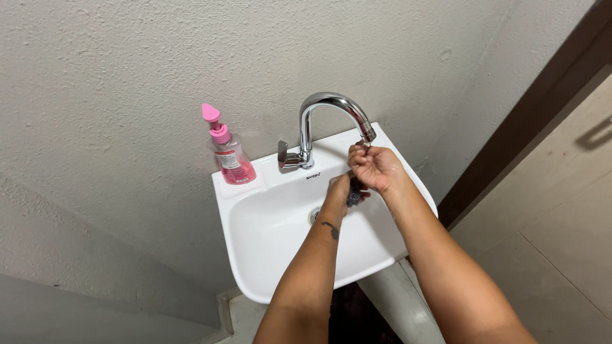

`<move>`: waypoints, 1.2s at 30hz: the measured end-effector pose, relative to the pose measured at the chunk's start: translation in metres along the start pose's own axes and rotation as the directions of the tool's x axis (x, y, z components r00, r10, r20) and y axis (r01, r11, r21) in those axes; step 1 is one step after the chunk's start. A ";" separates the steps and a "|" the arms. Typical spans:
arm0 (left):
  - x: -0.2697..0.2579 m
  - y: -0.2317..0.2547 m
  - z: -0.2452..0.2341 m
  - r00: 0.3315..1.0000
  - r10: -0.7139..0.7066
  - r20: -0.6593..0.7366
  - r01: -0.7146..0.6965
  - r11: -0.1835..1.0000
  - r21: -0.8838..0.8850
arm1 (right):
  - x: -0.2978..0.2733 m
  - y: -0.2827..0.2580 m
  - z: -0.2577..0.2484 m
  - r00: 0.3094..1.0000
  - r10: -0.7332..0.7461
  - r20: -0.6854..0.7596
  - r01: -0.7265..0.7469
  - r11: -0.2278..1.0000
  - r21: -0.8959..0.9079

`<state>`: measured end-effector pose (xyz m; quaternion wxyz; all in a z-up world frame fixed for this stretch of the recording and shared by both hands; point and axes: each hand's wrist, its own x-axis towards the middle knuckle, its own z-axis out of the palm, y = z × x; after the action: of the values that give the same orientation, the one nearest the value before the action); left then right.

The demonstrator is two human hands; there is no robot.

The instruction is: The person washes their hands at a white sink using a steel wool scrubber and liquid soap. They scrub their hands under running water, rinse the scrubber, and then apply soap to their hands to continue washing.

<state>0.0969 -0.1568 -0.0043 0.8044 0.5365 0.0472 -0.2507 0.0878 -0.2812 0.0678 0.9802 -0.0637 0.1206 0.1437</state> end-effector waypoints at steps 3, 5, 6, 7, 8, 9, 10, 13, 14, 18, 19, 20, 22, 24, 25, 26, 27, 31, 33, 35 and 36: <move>0.009 -0.007 -0.003 1.000 -0.012 -0.020 0.013 0.999 0.048 | 0.015 0.000 -0.009 0.988 -0.074 -0.136 0.072 0.997 -0.016; 0.020 -0.017 -0.005 0.999 0.011 -0.040 -0.010 1.000 0.010 | 0.033 0.013 -0.011 0.949 -0.201 -0.241 0.178 0.977 -0.116; 0.023 -0.021 -0.008 0.999 0.028 -0.036 -0.029 0.999 -0.030 | 0.038 0.019 -0.007 0.950 -0.208 -0.235 0.173 0.972 -0.158; 0.025 -0.022 -0.011 0.998 0.046 -0.032 -0.048 0.996 -0.070 | 0.044 0.028 0.000 0.950 -0.214 -0.228 0.169 0.965 -0.200; 0.025 -0.020 -0.014 0.997 0.030 -0.071 -0.029 1.000 0.011 | 0.048 0.038 0.010 0.951 -0.217 -0.221 0.163 0.957 -0.241; 0.023 -0.017 -0.016 0.994 0.017 -0.110 -0.007 0.996 0.092 | 0.049 0.045 0.022 0.959 -0.207 -0.193 0.141 0.941 -0.309; 0.017 -0.014 -0.017 0.989 0.004 -0.151 0.022 0.985 0.171 | 0.050 0.051 0.035 0.967 -0.195 -0.167 0.121 0.920 -0.373; -0.001 -0.002 -0.017 0.990 -0.072 -0.125 0.081 0.995 0.062 | 0.037 0.060 0.061 0.977 -0.189 -0.101 0.109 0.843 -0.527; -0.007 0.002 -0.018 0.990 -0.079 -0.113 0.082 0.996 0.030 | 0.032 0.060 0.067 0.978 -0.194 -0.079 0.116 0.813 -0.571; -0.017 0.005 -0.021 0.994 -0.074 -0.075 0.071 0.997 -0.039 | 0.019 0.057 0.056 0.976 -0.196 -0.094 0.127 0.864 -0.487; -0.017 0.003 -0.023 0.995 -0.066 -0.070 0.063 0.997 -0.041 | 0.018 0.052 0.047 0.974 -0.202 -0.106 0.134 0.883 -0.450; -0.015 0.001 -0.024 0.996 -0.057 -0.067 0.054 0.998 -0.046 | 0.019 0.044 0.036 0.971 -0.207 -0.118 0.141 0.900 -0.412; -0.009 -0.007 -0.027 0.997 -0.040 -0.060 0.037 0.998 -0.053 | 0.023 0.027 0.008 0.945 -0.274 -0.181 0.205 0.923 -0.325; -0.001 -0.017 -0.030 0.997 0.012 -0.070 -0.011 1.000 0.017 | 0.030 0.012 -0.017 0.954 -0.256 -0.156 0.214 0.946 -0.245; 0.004 -0.022 -0.030 0.997 0.038 -0.072 -0.035 0.998 0.053 | 0.032 0.007 -0.024 0.974 -0.209 -0.093 0.186 0.960 -0.211; 0.008 -0.026 -0.031 0.996 0.060 -0.063 -0.057 0.997 0.055 | 0.031 0.004 -0.028 0.986 -0.163 -0.027 0.156 0.972 -0.178; 0.011 -0.030 -0.031 0.995 0.082 -0.055 -0.079 0.995 0.056 | 0.029 0.003 -0.026 0.983 -0.176 -0.043 0.165 0.968 -0.191; 0.008 -0.031 -0.028 1.000 0.015 -0.023 -0.016 0.999 -0.037 | 0.001 0.020 -0.006 0.978 -0.207 0.029 0.193 0.840 -0.507; 0.001 -0.026 -0.025 0.999 0.001 -0.054 -0.001 1.000 -0.001 | -0.013 0.030 -0.001 0.967 -0.245 0.071 0.219 0.653 -0.725; -0.002 -0.019 -0.023 0.995 -0.033 -0.090 0.036 0.999 0.039 | -0.021 0.039 0.001 0.938 -0.340 0.067 0.220 0.435 -0.873; -0.003 -0.016 -0.023 0.992 -0.058 -0.110 0.065 0.996 0.059 | -0.024 0.040 0.001 0.948 -0.303 0.101 0.227 0.415 -0.881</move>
<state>0.0911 -0.1400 -0.0261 0.7755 0.5725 0.0994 -0.2470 0.0542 -0.2495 0.0713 0.8090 -0.5848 0.0531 0.0264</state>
